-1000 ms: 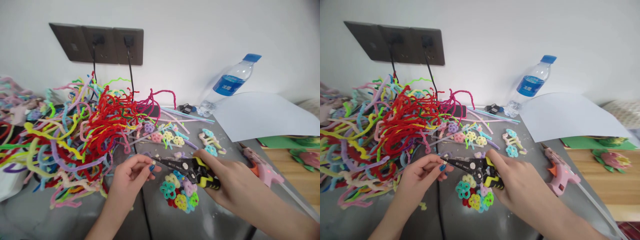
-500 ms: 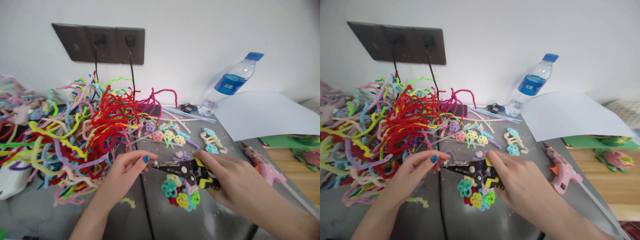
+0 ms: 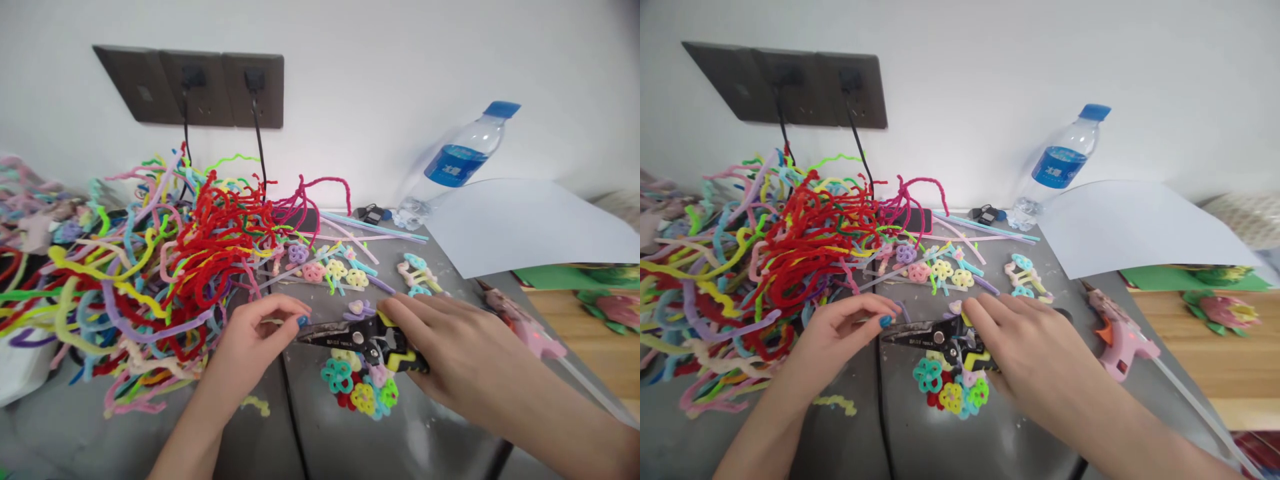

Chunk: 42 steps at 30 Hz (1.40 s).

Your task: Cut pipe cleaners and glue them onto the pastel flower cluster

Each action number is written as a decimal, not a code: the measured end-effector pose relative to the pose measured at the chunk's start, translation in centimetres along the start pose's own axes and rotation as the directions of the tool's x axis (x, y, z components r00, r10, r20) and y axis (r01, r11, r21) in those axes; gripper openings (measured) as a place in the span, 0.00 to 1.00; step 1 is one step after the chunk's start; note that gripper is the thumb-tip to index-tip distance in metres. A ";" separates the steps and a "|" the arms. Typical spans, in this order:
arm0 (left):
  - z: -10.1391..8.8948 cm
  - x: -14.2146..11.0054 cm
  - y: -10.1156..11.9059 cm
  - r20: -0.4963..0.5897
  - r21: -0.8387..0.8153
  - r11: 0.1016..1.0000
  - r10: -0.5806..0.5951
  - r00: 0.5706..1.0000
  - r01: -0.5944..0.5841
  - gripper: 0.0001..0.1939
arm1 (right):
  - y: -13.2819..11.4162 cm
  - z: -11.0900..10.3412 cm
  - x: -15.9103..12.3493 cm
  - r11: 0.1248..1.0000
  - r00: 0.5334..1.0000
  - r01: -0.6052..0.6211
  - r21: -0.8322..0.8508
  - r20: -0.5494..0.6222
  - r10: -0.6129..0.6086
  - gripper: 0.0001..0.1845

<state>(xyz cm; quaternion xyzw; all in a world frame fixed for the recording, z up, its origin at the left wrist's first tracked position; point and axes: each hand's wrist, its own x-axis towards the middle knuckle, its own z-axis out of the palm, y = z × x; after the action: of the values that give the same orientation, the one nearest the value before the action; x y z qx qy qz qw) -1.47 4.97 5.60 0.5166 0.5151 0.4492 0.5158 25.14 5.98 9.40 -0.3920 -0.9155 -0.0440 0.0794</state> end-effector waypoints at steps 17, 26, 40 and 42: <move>3.7 0.9 -0.2 -0.082 -0.408 0.904 -0.175 0.981 0.127 0.22 | 7.1 2.9 7.4 0.713 0.681 -0.688 -0.133 0.221 0.698 0.26; 7.0 1.1 1.2 0.086 -0.711 0.603 -0.435 0.897 0.361 0.24 | 6.3 6.2 9.3 0.723 0.715 -0.690 -0.024 0.132 0.687 0.26; 7.1 0.8 0.4 0.010 -0.612 0.772 -0.211 0.977 0.173 0.19 | 2.7 -0.7 -5.9 0.579 0.540 -0.636 0.510 -0.241 0.806 0.15; 6.9 0.9 0.2 -0.017 -0.583 0.799 -0.194 0.981 0.148 0.19 | 3.1 -0.3 -9.2 0.440 0.461 -0.775 0.453 -0.070 0.884 0.18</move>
<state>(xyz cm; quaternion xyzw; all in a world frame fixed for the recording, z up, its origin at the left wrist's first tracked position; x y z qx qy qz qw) 5.44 5.40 5.33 0.2695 0.4177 0.5553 0.6667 33.69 1.55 8.11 -0.7612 -0.5660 0.1102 0.2967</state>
